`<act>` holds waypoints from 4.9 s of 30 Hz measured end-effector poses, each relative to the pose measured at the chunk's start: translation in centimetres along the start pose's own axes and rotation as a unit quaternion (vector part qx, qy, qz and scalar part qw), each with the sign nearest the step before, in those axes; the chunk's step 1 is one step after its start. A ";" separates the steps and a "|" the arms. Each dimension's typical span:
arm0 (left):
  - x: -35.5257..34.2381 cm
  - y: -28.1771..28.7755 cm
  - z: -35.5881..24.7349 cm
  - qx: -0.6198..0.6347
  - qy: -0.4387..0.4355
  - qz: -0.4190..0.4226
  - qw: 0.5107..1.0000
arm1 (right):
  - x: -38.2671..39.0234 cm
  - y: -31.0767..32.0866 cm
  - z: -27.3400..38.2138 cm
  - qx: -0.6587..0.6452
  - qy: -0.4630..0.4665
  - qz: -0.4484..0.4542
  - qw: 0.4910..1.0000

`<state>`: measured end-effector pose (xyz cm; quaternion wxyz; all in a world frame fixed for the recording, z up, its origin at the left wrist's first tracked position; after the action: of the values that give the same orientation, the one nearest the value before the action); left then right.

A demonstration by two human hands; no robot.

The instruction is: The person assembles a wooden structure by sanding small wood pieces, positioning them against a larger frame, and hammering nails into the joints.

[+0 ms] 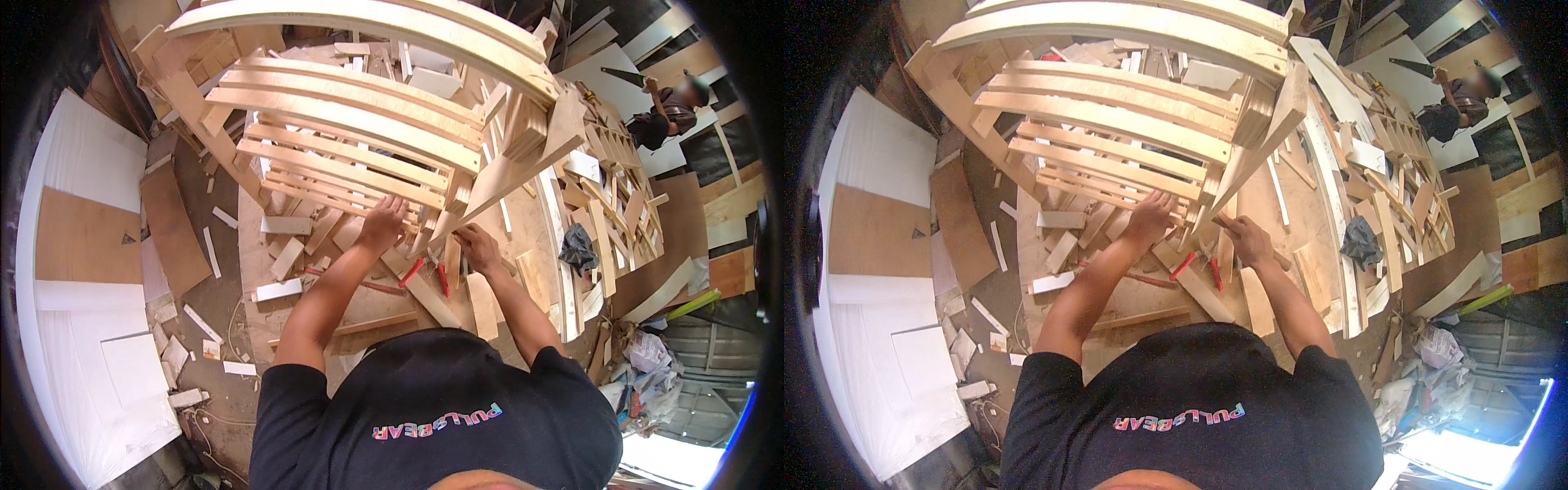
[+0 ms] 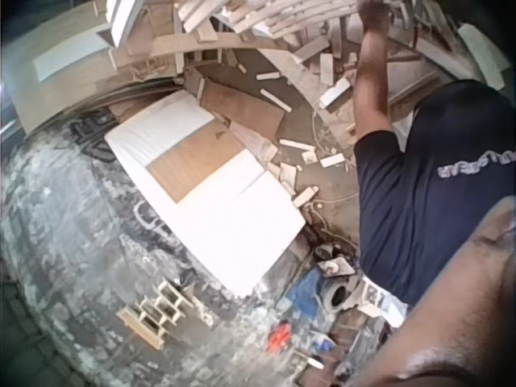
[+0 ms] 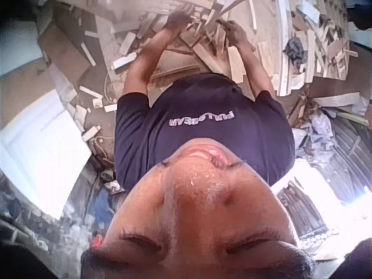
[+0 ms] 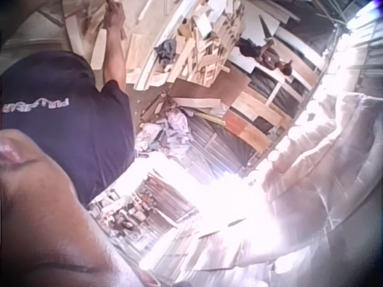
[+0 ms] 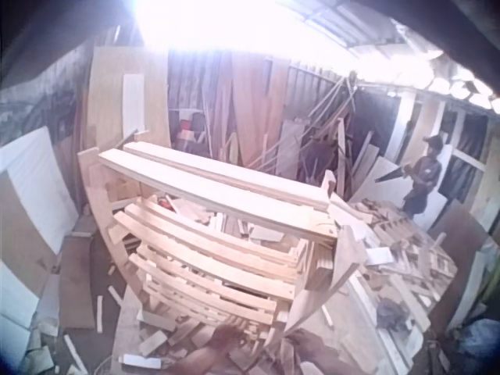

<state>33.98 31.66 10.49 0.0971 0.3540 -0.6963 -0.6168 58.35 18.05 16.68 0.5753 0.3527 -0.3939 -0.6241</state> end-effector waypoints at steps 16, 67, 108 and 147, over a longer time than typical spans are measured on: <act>0.4 0.8 -0.4 0.020 0.012 -0.003 1.000 | 1.0 0.4 0.4 -0.027 -0.024 0.024 0.999; 1.0 -0.4 3.3 0.126 0.010 0.020 0.992 | 10.4 -0.7 7.2 -0.211 -0.328 0.036 0.920; 0.9 5.1 15.6 0.021 0.037 0.143 0.989 | 1.6 -11.6 21.3 -0.111 -0.319 -0.279 0.899; -10.6 -5.4 5.3 0.302 -0.049 0.239 0.922 | 20.8 -11.0 13.2 -0.257 -0.416 -0.167 0.856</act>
<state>40.64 42.41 7.52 0.0956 0.1587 -0.9172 -0.3528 39.84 -1.21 12.93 0.3150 -0.0401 -0.3572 -0.8784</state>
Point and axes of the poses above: each hand's wrist, its own x-axis away from the middle knuckle, its own y-axis out of the back of the hand, z = x × y, the point moved 2 cm from there along -x, towards the middle knuckle, and after that the axes turned 1 degree about y, right-handed, at the moved point
